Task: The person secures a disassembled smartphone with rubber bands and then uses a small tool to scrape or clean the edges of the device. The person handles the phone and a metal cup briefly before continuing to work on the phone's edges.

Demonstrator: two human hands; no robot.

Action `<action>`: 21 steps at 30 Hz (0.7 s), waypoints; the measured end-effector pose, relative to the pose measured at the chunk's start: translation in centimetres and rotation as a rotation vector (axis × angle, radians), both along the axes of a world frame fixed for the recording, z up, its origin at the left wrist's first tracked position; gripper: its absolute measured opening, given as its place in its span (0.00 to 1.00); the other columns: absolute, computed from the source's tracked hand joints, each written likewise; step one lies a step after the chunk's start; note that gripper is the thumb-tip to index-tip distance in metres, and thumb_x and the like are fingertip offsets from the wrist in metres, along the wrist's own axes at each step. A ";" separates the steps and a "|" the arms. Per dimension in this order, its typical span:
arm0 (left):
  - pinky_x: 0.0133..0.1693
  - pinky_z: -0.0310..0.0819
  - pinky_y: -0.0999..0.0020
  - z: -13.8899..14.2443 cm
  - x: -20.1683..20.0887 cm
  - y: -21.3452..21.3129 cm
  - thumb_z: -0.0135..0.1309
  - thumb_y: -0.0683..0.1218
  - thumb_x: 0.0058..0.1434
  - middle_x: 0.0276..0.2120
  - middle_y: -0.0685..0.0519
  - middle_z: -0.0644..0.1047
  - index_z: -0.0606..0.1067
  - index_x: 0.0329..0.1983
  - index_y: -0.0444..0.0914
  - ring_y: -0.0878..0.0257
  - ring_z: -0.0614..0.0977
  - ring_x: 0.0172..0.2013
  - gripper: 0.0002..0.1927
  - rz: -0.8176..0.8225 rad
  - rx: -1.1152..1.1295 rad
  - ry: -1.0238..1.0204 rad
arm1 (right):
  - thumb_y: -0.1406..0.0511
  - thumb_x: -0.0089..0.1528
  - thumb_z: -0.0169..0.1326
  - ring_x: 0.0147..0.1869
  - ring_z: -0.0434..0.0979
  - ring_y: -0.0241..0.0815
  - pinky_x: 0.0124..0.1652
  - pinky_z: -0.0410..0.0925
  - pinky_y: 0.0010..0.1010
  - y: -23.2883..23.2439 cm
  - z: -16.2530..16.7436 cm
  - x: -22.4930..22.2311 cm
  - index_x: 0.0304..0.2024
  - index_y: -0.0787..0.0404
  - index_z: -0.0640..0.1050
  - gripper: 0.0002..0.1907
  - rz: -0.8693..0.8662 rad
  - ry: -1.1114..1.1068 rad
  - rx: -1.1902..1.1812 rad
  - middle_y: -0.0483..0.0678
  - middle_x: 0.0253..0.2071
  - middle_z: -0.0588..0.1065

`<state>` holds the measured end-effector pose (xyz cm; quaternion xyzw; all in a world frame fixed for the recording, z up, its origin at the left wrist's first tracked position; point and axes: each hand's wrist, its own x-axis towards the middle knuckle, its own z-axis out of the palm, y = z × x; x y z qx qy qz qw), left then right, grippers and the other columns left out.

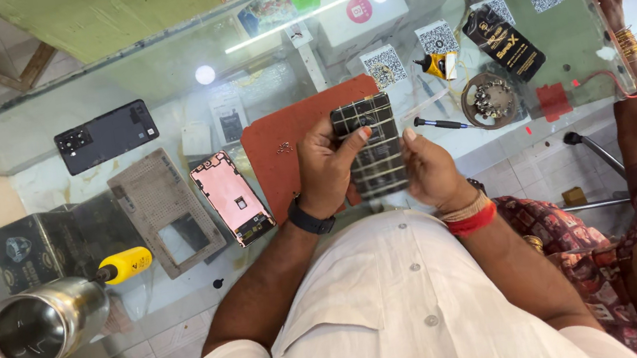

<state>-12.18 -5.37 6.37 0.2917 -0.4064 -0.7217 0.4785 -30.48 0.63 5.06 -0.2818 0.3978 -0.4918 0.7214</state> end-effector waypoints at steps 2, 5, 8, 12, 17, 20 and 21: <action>0.44 0.82 0.73 0.0 0.1 -0.5 0.58 0.38 0.69 0.43 0.51 0.83 0.76 0.50 0.31 0.70 0.84 0.41 0.09 0.070 -0.158 -0.014 | 0.53 0.76 0.43 0.41 0.75 0.45 0.43 0.68 0.35 -0.3 1.2 -0.1 0.53 0.72 0.82 0.28 -0.111 0.610 -0.278 0.56 0.39 0.79; 0.42 0.82 0.73 0.4 0.3 -0.5 0.57 0.39 0.69 0.42 0.51 0.83 0.76 0.50 0.30 0.69 0.84 0.40 0.09 0.060 -0.151 -0.062 | 0.65 0.67 0.63 0.39 0.79 0.39 0.42 0.70 0.30 -0.4 4.1 0.4 0.42 0.67 0.79 0.10 -0.489 0.979 -0.576 0.49 0.37 0.79; 0.40 0.82 0.73 0.8 -0.4 -0.2 0.58 0.38 0.67 0.40 0.52 0.83 0.76 0.51 0.31 0.70 0.83 0.39 0.11 0.065 -0.145 -0.146 | 0.74 0.60 0.67 0.41 0.77 0.44 0.40 0.68 0.33 -0.2 7.1 1.2 0.46 0.66 0.82 0.12 -0.497 1.252 -0.836 0.52 0.38 0.77; 0.40 0.81 0.73 1.6 -0.3 0.7 0.58 0.38 0.67 0.39 0.52 0.83 0.77 0.52 0.31 0.71 0.83 0.39 0.11 0.036 -0.214 -0.281 | 0.74 0.59 0.67 0.38 0.75 0.48 0.39 0.65 0.39 -1.1 9.4 2.3 0.42 0.64 0.83 0.10 -0.505 1.519 -1.056 0.50 0.36 0.76; 0.37 0.82 0.74 1.9 -0.2 0.7 0.56 0.39 0.67 0.37 0.53 0.83 0.76 0.52 0.32 0.72 0.84 0.36 0.12 0.034 -0.218 -0.349 | 0.73 0.62 0.65 0.39 0.75 0.47 0.41 0.63 0.41 -1.5 9.7 2.1 0.42 0.66 0.80 0.07 -0.425 1.717 -1.179 0.49 0.37 0.74; 0.38 0.81 0.74 1.7 -0.4 0.6 0.57 0.39 0.66 0.38 0.53 0.83 0.76 0.52 0.32 0.72 0.84 0.37 0.12 0.044 -0.221 -0.350 | 0.73 0.63 0.61 0.43 0.73 0.49 0.45 0.64 0.43 -1.5 9.0 1.9 0.42 0.65 0.77 0.07 -0.405 1.740 -1.126 0.51 0.40 0.72; 0.38 0.81 0.74 1.6 -0.4 0.5 0.57 0.38 0.67 0.38 0.53 0.83 0.76 0.52 0.31 0.72 0.84 0.37 0.11 0.041 -0.197 -0.330 | 0.73 0.62 0.60 0.46 0.72 0.50 0.47 0.63 0.44 -1.4 8.7 1.8 0.41 0.65 0.75 0.07 -0.383 1.674 -1.083 0.53 0.41 0.72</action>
